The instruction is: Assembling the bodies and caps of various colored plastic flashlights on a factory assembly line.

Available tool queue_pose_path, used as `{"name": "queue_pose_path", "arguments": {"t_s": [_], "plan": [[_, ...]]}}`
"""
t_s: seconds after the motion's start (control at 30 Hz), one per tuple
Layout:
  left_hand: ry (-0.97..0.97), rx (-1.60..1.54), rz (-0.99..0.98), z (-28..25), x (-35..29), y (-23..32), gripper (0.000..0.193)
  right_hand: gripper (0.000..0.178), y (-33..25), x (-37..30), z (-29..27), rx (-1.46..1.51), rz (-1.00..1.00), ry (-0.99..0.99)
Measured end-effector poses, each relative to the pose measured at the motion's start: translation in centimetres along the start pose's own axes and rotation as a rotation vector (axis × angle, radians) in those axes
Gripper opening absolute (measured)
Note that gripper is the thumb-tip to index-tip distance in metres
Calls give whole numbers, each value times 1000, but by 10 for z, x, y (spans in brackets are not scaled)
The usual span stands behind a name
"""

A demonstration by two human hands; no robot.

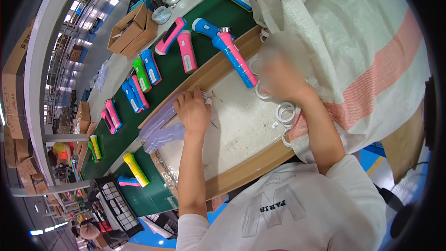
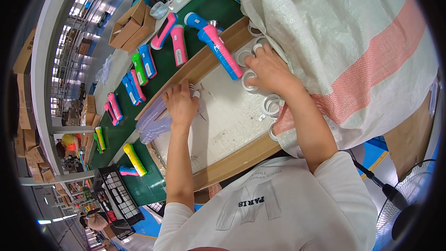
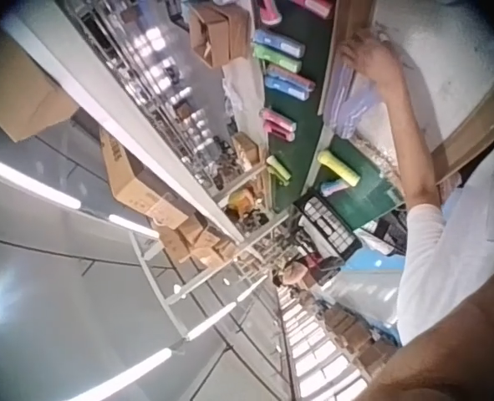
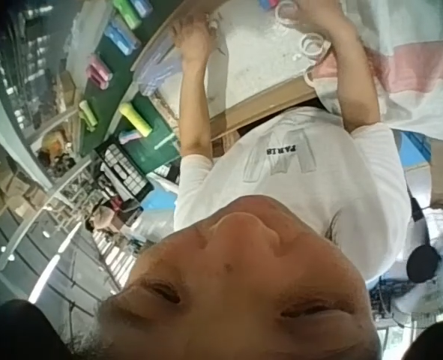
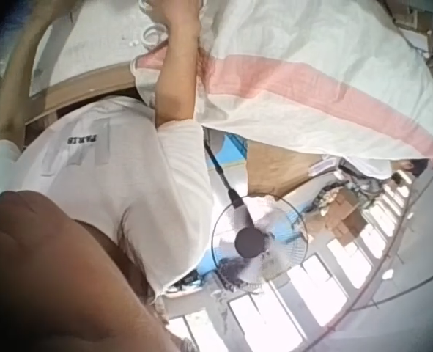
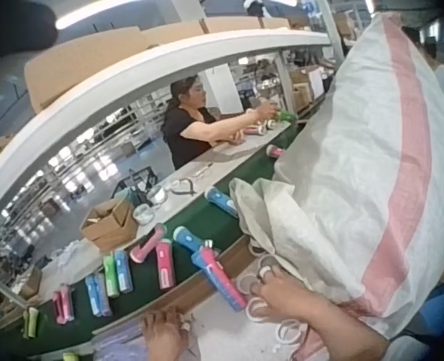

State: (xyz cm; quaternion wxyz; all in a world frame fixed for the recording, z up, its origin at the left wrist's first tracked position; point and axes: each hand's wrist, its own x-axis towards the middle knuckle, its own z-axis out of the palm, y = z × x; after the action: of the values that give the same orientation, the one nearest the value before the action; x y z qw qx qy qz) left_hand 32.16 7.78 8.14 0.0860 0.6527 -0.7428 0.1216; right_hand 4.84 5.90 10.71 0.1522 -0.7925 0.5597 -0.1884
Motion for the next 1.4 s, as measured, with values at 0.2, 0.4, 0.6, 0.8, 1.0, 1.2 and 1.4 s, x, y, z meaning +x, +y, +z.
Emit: {"name": "queue_pose_path", "arguments": {"t_s": [0.2, 0.4, 0.6, 0.8, 1.0, 1.2, 1.4], "plan": [[13, -126, 38, 0, 1, -11, 33, 37, -3, -8, 11, -229, -166, -100], [-26, -456, -107, -12, -7, -26, 28, 18, -4, -3, 17, -86, -191, -53], [-38, -749, -278, -21, -25, -47, 18, 15, -15, -5, 17, -25, -193, 60], [227, -469, -122, -23, -32, -55, 14, 25, -44, -15, 22, -138, -112, 38], [269, -679, -232, -40, -39, -43, 15, 26, -39, -45, 47, -198, -467, -10], [193, -1066, -418, -49, -47, -38, 8, 25, -60, -33, 33, 794, -175, -197], [-17, -1498, -334, -81, -19, 23, 12, 35, -81, -24, 42, 2136, 286, -338]]}}
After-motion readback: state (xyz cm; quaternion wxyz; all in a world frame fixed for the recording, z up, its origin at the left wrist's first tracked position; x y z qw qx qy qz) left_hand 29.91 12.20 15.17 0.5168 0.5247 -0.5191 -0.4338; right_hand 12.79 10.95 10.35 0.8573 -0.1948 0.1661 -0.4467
